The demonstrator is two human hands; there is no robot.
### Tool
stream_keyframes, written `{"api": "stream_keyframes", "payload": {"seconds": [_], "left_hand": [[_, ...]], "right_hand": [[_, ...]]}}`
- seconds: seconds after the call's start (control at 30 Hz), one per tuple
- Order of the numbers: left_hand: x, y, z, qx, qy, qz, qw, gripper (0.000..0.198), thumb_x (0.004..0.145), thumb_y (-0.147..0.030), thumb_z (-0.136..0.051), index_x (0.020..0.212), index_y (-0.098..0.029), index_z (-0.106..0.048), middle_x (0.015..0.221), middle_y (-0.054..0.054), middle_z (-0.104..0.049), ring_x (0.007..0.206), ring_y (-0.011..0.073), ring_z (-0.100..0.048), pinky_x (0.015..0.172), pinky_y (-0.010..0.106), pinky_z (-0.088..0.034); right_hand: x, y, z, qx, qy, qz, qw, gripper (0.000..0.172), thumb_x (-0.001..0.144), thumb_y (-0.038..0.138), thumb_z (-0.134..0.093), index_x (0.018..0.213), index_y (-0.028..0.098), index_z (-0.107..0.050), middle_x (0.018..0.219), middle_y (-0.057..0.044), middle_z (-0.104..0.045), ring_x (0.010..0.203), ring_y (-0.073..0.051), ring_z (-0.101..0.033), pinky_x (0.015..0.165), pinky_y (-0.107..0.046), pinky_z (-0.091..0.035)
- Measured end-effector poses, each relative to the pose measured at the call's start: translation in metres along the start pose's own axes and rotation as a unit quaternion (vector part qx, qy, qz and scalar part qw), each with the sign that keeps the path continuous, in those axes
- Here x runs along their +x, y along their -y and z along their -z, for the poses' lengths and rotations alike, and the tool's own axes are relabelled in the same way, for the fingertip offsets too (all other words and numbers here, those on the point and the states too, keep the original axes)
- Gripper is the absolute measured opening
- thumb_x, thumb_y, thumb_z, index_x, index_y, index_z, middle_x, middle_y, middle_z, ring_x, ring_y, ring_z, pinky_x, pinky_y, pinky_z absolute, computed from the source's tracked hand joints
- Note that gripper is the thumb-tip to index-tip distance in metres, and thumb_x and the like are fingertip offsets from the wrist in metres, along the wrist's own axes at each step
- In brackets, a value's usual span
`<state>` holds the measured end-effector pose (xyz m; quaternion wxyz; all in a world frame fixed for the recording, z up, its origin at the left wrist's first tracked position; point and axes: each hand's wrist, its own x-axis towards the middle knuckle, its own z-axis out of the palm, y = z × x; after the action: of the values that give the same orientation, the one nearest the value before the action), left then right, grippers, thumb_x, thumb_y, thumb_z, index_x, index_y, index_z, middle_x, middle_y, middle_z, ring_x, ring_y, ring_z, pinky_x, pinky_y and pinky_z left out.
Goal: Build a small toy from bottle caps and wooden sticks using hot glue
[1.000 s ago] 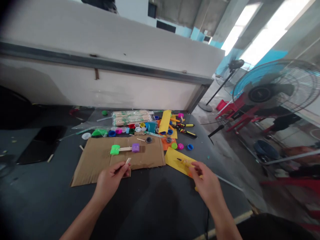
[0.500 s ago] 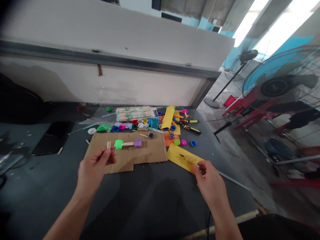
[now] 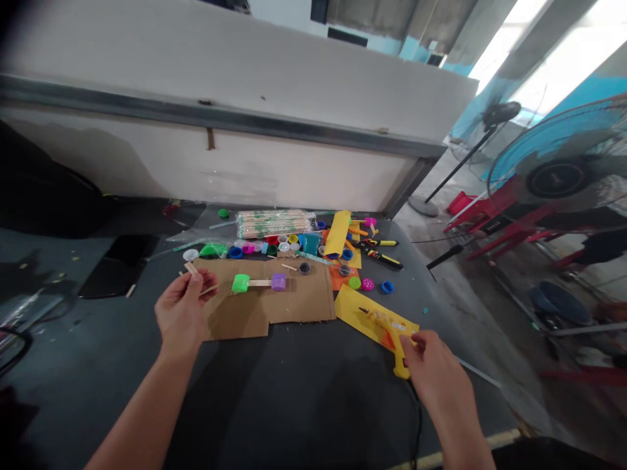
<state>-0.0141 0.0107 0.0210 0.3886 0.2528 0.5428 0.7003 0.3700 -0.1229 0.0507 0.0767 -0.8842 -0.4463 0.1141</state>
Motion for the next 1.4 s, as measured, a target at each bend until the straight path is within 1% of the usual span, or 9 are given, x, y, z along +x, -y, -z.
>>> {"api": "stream_keyframes", "payload": {"seconds": [0.2, 0.37, 0.57, 0.77, 1.03, 1.13, 1.23, 1.3, 1.4], "left_hand": [[0.007, 0.024, 0.01, 0.075, 0.003, -0.04, 0.996, 0.026, 0.072, -0.036, -0.072, 0.088, -0.016, -0.071, 0.076, 0.001, -0.07, 0.067, 0.0125, -0.065, 0.063, 0.026, -0.056], [0.007, 0.028, 0.014, 0.074, -0.003, -0.063, 0.995, 0.021, 0.071, -0.033, -0.074, 0.085, -0.018, -0.072, 0.076, 0.0, -0.07, 0.065, 0.0113, -0.065, 0.064, 0.025, -0.057], [0.002, 0.027, 0.013, 0.083, 0.002, -0.078, 0.994, 0.021, 0.074, -0.034, -0.072, 0.086, -0.017, -0.072, 0.073, 0.0, -0.069, 0.064, 0.0113, -0.065, 0.063, 0.024, -0.057], [0.002, 0.023, 0.014, 0.076, 0.005, -0.078, 0.994, 0.023, 0.077, -0.036, -0.068, 0.09, -0.017, -0.071, 0.076, 0.001, -0.069, 0.066, 0.012, -0.065, 0.061, 0.025, -0.056], [-0.008, 0.011, 0.014, 0.066, 0.027, -0.062, 0.996, 0.023, 0.076, -0.035, -0.07, 0.089, -0.016, -0.072, 0.078, 0.003, -0.071, 0.069, 0.0125, -0.066, 0.065, 0.025, -0.056], [-0.022, 0.003, 0.009, 0.057, 0.099, 0.005, 0.993, 0.025, 0.077, -0.037, -0.069, 0.088, -0.015, -0.072, 0.077, 0.004, -0.071, 0.066, 0.0132, -0.065, 0.064, 0.027, -0.057], [-0.041, -0.005, 0.001, 0.064, 0.22, 0.085, 0.97, 0.027, 0.075, -0.039, -0.07, 0.086, -0.014, -0.071, 0.073, 0.003, -0.069, 0.064, 0.0137, -0.064, 0.065, 0.028, -0.056], [-0.052, -0.009, -0.006, 0.076, 0.274, 0.116, 0.952, 0.029, 0.074, -0.041, -0.07, 0.085, -0.014, -0.07, 0.071, 0.003, -0.067, 0.064, 0.0143, -0.063, 0.066, 0.031, -0.056], [-0.063, -0.011, -0.013, 0.11, 0.342, 0.155, 0.92, 0.032, 0.073, -0.045, -0.069, 0.082, -0.014, -0.069, 0.067, 0.002, -0.065, 0.061, 0.0142, -0.061, 0.065, 0.031, -0.054]], "right_hand": [[-0.009, -0.039, -0.017, -0.012, 0.029, -0.071, 0.997, 0.04, 0.078, 0.061, -0.045, 0.085, 0.023, -0.053, 0.092, -0.013, -0.07, 0.095, -0.032, -0.067, 0.077, -0.039, -0.048], [-0.009, -0.026, -0.024, 0.013, 0.066, -0.077, 0.995, 0.039, 0.083, 0.059, -0.044, 0.089, 0.022, -0.057, 0.093, -0.009, -0.072, 0.09, -0.028, -0.068, 0.072, -0.035, -0.046], [0.003, -0.02, -0.036, -0.003, 0.047, -0.064, 0.997, 0.038, 0.078, 0.054, -0.053, 0.094, 0.02, -0.061, 0.096, -0.01, -0.073, 0.088, -0.027, -0.067, 0.066, -0.031, -0.043], [0.008, -0.02, -0.041, -0.02, 0.068, -0.081, 0.994, 0.035, 0.077, 0.05, -0.047, 0.088, 0.021, -0.062, 0.081, -0.008, -0.07, 0.076, -0.027, -0.065, 0.059, -0.03, -0.038], [0.003, -0.008, -0.035, 0.098, 0.008, -0.11, 0.989, 0.033, 0.069, 0.05, -0.052, 0.08, 0.019, -0.059, 0.07, -0.006, -0.062, 0.067, -0.024, -0.056, 0.058, -0.031, -0.037], [-0.011, 0.007, -0.027, 0.353, 0.034, -0.121, 0.927, 0.035, 0.062, 0.045, -0.064, 0.083, 0.018, -0.06, 0.069, -0.003, -0.057, 0.061, -0.018, -0.051, 0.054, -0.028, -0.037], [-0.028, 0.027, -0.02, 0.598, 0.18, -0.075, 0.778, 0.036, 0.057, 0.036, -0.076, 0.082, 0.018, -0.058, 0.066, 0.002, -0.048, 0.057, -0.012, -0.043, 0.05, -0.024, -0.036], [-0.036, 0.044, -0.018, 0.683, 0.264, -0.024, 0.681, 0.035, 0.058, 0.033, -0.079, 0.081, 0.019, -0.057, 0.07, 0.002, -0.045, 0.06, -0.011, -0.044, 0.052, -0.022, -0.039], [-0.04, 0.069, -0.019, 0.739, 0.332, 0.004, 0.587, 0.036, 0.061, 0.039, -0.079, 0.082, 0.023, -0.054, 0.076, 0.0, -0.047, 0.069, -0.014, -0.049, 0.058, -0.024, -0.047]]}}
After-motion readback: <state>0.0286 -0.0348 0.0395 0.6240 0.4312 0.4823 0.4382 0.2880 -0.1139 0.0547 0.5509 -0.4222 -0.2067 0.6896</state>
